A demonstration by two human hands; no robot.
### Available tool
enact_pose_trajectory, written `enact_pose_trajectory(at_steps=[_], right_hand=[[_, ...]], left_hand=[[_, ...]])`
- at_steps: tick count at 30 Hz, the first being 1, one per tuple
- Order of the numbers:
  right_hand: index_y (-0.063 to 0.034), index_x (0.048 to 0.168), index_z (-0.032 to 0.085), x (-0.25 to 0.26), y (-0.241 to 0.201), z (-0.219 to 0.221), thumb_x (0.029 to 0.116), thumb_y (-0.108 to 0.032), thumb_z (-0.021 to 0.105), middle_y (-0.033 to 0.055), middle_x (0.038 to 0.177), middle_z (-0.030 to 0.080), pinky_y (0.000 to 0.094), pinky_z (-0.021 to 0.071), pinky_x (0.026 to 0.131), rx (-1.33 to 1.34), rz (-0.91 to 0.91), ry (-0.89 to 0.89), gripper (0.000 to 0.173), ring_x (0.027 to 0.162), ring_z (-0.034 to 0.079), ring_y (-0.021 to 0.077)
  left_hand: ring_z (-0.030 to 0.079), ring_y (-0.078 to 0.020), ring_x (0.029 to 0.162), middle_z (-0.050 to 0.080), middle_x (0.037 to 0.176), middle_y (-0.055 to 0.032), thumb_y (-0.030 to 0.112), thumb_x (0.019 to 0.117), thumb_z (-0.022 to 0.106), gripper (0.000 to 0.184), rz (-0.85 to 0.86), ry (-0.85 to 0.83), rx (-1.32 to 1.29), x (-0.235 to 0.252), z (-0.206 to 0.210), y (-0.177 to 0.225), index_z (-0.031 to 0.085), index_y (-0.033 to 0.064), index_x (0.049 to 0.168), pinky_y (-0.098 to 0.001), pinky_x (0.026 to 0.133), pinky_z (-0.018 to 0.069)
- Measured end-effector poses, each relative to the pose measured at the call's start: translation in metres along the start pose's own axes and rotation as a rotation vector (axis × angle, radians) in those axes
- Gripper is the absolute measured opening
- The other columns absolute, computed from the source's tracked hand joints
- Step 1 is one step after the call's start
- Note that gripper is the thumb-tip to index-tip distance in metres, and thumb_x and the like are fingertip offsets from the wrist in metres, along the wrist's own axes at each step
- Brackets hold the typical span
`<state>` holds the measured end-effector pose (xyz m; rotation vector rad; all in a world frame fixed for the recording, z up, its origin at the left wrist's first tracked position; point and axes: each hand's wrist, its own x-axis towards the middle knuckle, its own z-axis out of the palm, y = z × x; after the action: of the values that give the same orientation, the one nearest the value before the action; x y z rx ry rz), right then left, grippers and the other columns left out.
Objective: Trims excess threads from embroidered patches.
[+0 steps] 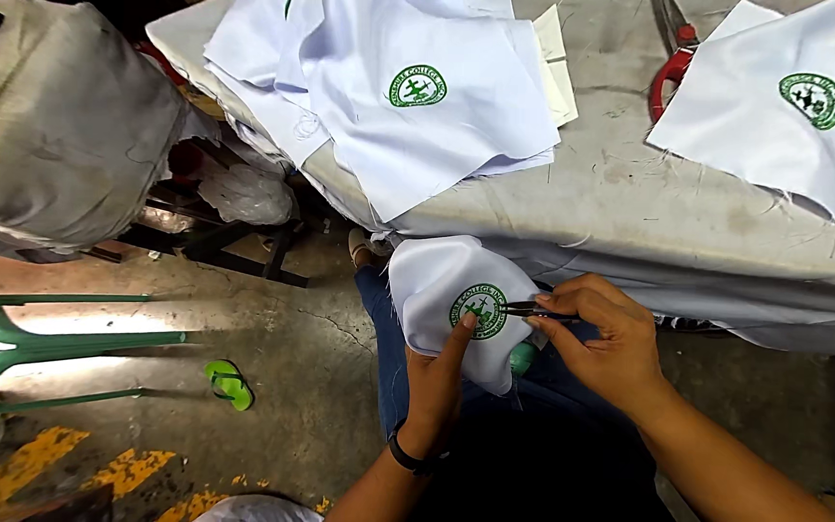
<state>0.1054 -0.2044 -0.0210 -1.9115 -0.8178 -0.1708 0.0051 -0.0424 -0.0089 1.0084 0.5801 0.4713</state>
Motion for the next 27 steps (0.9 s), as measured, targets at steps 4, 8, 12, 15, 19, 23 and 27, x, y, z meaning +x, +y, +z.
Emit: enact_pose_trajectory(at_steps=[4, 8, 12, 15, 19, 23, 27], right_hand=[[-0.0068, 0.092, 0.076, 0.001, -0.003, 0.002, 0.0913, -0.020, 0.074, 0.0036, 0.096, 0.070, 0.0236, 0.0532, 0.079, -0.017, 0.001, 0.010, 0.013, 0.093, 0.065, 0.0085], [-0.0062, 0.093, 0.074, 0.002, -0.002, 0.006, 0.0896, -0.019, 0.075, 0.0019, 0.097, 0.068, 0.0182, 0.0546, 0.075, 0.074, 0.068, -0.002, 0.013, 0.091, 0.065, 0.0043], [-0.0085, 0.094, 0.070, 0.002, 0.007, 0.009, 0.0866, -0.015, 0.078, -0.0024, 0.098, 0.067, 0.0176, 0.0565, 0.075, 0.237, 0.111, -0.024, 0.012, 0.089, 0.065, 0.0020], [-0.0092, 0.095, 0.070, 0.002, 0.012, 0.010, 0.0871, -0.015, 0.078, -0.0025, 0.099, 0.066, 0.0192, 0.0579, 0.077, 0.275, 0.064, -0.030, 0.012, 0.091, 0.065, 0.0033], [-0.0098, 0.095, 0.072, 0.003, 0.013, 0.007, 0.0889, -0.017, 0.078, -0.0024, 0.100, 0.067, 0.0202, 0.0573, 0.080, 0.289, 0.000, -0.056, 0.011, 0.094, 0.065, 0.0039], [-0.0083, 0.096, 0.071, 0.002, 0.008, 0.006, 0.0897, -0.018, 0.077, -0.0016, 0.099, 0.067, 0.0188, 0.0563, 0.077, 0.292, 0.017, -0.071, 0.013, 0.092, 0.065, 0.0034], [-0.0071, 0.097, 0.071, 0.002, 0.000, -0.002, 0.0893, -0.021, 0.076, -0.0015, 0.098, 0.068, 0.0133, 0.0520, 0.067, 0.210, 0.139, -0.087, 0.016, 0.083, 0.063, -0.0008]], left_hand=[[0.074, -0.0149, 0.091, 0.074, 0.098, -0.0087, -0.007, 0.0920, 0.063, 0.027, 0.021, 0.000, 0.002, -0.001, 0.001, -0.001, 0.058, -0.0030, 0.118, -0.0340, 0.087, 0.0618], [0.073, -0.0149, 0.091, 0.074, 0.099, -0.0081, -0.007, 0.0930, 0.062, 0.028, 0.024, 0.001, -0.005, -0.001, 0.001, -0.001, 0.057, -0.0026, 0.120, -0.0341, 0.087, 0.0617], [0.074, -0.0163, 0.091, 0.074, 0.099, -0.0096, -0.006, 0.0951, 0.060, 0.025, -0.030, -0.020, -0.038, 0.000, -0.002, 0.001, 0.057, -0.0023, 0.120, -0.0354, 0.087, 0.0619], [0.074, -0.0168, 0.091, 0.074, 0.099, -0.0102, -0.006, 0.0959, 0.059, 0.024, -0.052, -0.027, -0.059, 0.000, -0.003, 0.001, 0.057, -0.0021, 0.120, -0.0358, 0.087, 0.0620], [0.074, -0.0179, 0.091, 0.074, 0.100, -0.0113, -0.006, 0.0967, 0.058, 0.024, -0.087, -0.023, -0.074, 0.001, -0.002, 0.002, 0.056, -0.0028, 0.121, -0.0365, 0.087, 0.0620], [0.074, -0.0185, 0.091, 0.074, 0.100, -0.0120, -0.006, 0.0962, 0.059, 0.026, -0.093, -0.018, -0.086, 0.002, -0.002, -0.001, 0.055, -0.0033, 0.121, -0.0370, 0.087, 0.0621], [0.074, -0.0173, 0.091, 0.073, 0.100, -0.0107, -0.006, 0.0948, 0.061, 0.027, -0.042, 0.009, -0.033, 0.002, -0.002, 0.000, 0.056, -0.0029, 0.121, -0.0359, 0.087, 0.0620]])
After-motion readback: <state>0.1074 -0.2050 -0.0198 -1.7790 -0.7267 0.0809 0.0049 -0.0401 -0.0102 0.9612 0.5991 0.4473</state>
